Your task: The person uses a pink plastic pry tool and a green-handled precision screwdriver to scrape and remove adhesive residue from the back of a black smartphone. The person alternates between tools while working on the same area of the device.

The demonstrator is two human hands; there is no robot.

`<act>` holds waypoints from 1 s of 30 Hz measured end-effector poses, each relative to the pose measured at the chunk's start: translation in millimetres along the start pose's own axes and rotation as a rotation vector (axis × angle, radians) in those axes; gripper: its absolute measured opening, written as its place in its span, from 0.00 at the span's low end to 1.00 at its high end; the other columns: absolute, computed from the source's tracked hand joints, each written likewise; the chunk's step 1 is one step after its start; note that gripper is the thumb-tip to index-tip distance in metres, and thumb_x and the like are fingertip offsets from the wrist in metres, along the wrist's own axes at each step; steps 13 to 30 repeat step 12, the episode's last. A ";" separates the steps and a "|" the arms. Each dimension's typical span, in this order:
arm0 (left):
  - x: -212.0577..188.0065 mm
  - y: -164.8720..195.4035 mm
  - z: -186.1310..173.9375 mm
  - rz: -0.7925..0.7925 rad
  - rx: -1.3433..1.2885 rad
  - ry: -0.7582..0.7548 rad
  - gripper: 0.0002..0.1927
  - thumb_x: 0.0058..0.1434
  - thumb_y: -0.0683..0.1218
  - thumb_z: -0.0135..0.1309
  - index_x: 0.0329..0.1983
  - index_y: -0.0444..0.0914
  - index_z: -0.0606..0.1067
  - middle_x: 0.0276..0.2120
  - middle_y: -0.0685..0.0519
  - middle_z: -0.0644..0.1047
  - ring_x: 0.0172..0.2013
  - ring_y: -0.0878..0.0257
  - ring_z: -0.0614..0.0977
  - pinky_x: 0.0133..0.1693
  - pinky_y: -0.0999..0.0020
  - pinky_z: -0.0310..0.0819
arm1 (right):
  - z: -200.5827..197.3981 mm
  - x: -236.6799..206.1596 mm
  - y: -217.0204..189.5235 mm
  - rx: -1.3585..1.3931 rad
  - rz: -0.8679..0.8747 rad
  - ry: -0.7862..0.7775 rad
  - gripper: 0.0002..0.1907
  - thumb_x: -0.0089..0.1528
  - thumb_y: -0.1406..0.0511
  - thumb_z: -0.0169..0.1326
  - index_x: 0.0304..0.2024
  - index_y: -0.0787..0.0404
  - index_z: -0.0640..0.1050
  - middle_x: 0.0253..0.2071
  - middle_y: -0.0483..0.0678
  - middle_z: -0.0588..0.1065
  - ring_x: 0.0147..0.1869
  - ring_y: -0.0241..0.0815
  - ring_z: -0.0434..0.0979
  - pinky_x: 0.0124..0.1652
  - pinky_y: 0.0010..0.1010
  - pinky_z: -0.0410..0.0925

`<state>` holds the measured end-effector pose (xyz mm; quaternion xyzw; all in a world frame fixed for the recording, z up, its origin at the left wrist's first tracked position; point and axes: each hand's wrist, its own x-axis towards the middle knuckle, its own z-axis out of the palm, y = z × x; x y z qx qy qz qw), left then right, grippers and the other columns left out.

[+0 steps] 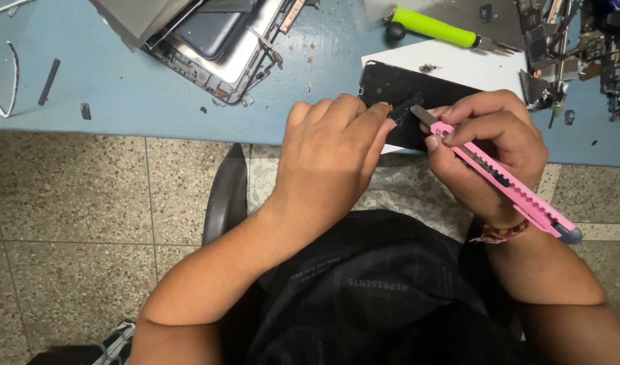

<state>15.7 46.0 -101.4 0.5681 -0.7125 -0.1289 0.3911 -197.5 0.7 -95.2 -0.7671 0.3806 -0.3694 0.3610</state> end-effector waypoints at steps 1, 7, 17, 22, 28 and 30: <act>0.2 -0.2 -0.1 0.001 -0.001 0.002 0.10 0.69 0.44 0.61 0.50 0.36 0.80 0.34 0.54 0.73 0.36 0.59 0.75 0.43 0.61 0.61 | 0.1 -0.3 -0.1 0.011 0.018 0.008 0.11 0.62 0.79 0.61 0.39 0.66 0.72 0.50 0.52 0.72 0.54 0.42 0.81 0.54 0.28 0.77; -0.4 -2.2 0.8 0.003 -0.012 0.021 0.08 0.69 0.45 0.61 0.47 0.36 0.78 0.35 0.53 0.74 0.38 0.56 0.75 0.44 0.60 0.62 | 0.3 -3.9 4.3 0.084 0.073 0.051 0.12 0.62 0.78 0.61 0.41 0.66 0.72 0.50 0.52 0.72 0.52 0.38 0.80 0.52 0.25 0.77; -2.2 -2.8 1.3 0.008 -0.007 0.030 0.10 0.70 0.45 0.61 0.50 0.36 0.77 0.37 0.52 0.74 0.38 0.56 0.75 0.45 0.60 0.62 | -8.9 -8.6 11.7 0.028 0.019 0.043 0.12 0.65 0.79 0.62 0.43 0.67 0.72 0.51 0.54 0.73 0.51 0.39 0.80 0.53 0.26 0.77; -2.2 -2.8 1.3 0.008 -0.007 0.030 0.10 0.70 0.45 0.61 0.50 0.36 0.77 0.37 0.52 0.74 0.38 0.56 0.75 0.45 0.60 0.62 | -8.9 -8.6 11.7 0.028 0.019 0.043 0.12 0.65 0.79 0.62 0.43 0.67 0.72 0.51 0.54 0.73 0.51 0.39 0.80 0.53 0.26 0.77; -2.2 -2.8 1.3 0.008 -0.007 0.030 0.10 0.70 0.45 0.61 0.50 0.36 0.77 0.37 0.52 0.74 0.38 0.56 0.75 0.45 0.60 0.62 | -8.9 -8.6 11.7 0.028 0.019 0.043 0.12 0.65 0.79 0.62 0.43 0.67 0.72 0.51 0.54 0.73 0.51 0.39 0.80 0.53 0.26 0.77; -2.2 -2.8 1.3 0.008 -0.007 0.030 0.10 0.70 0.45 0.61 0.50 0.36 0.77 0.37 0.52 0.74 0.38 0.56 0.75 0.45 0.60 0.62 | -8.9 -8.6 11.7 0.028 0.019 0.043 0.12 0.65 0.79 0.62 0.43 0.67 0.72 0.51 0.54 0.73 0.51 0.39 0.80 0.53 0.26 0.77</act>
